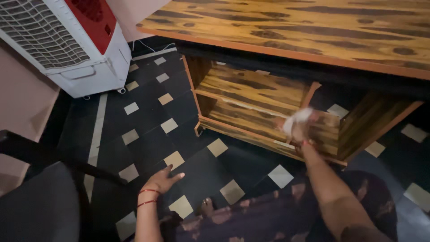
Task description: The person wipes down the top, sides, and internal shelves of a wooden stand using a cloth.
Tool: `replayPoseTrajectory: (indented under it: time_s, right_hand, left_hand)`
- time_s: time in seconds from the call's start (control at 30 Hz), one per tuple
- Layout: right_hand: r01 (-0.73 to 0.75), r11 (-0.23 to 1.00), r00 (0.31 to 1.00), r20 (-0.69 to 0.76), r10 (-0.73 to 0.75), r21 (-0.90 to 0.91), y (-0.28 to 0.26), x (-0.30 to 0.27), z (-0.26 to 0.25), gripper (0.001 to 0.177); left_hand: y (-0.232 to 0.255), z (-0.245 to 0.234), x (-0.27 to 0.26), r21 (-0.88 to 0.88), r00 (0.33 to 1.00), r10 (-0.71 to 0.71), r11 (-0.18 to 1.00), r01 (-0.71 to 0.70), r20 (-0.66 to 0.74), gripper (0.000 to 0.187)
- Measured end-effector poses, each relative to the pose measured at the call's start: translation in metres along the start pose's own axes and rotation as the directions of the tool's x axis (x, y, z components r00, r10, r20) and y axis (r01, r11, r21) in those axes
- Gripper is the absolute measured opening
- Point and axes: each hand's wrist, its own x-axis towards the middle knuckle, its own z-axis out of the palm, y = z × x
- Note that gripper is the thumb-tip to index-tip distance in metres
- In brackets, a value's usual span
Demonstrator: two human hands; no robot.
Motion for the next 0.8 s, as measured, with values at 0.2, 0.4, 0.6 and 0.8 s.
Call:
replayPoseTrajectory:
  time_s: [0.2, 0.4, 0.6, 0.8]
  right_hand:
    - [-0.009, 0.999, 0.979, 0.205, 0.02, -0.054, 0.014, -0.038, 0.006, 0.058]
    - [-0.002, 1.0, 0.987, 0.159, -0.003, 0.029, -0.01, 0.066, 0.007, 0.072]
    - [0.045, 0.999, 0.999, 0.018, -0.045, 0.02, 0.008, 0.058, 0.039, 0.062]
    - [-0.209, 0.972, 0.975, 0.047, 0.215, -0.108, 0.024, 0.01, 0.061, 0.056]
  left_hand:
    - [0.045, -0.02, -0.016, 0.015, 0.998, 0.026, 1.0, -0.025, -0.054, 0.098]
    - [0.085, -0.028, 0.0, -0.085, 0.968, 0.197, 0.974, -0.212, -0.157, 0.097]
    - [0.107, -0.012, 0.042, -0.088, 0.971, 0.23, 0.968, -0.236, -0.072, 0.102]
    - [0.123, -0.002, 0.068, -0.066, 0.951, 0.301, 0.95, -0.305, -0.067, 0.103]
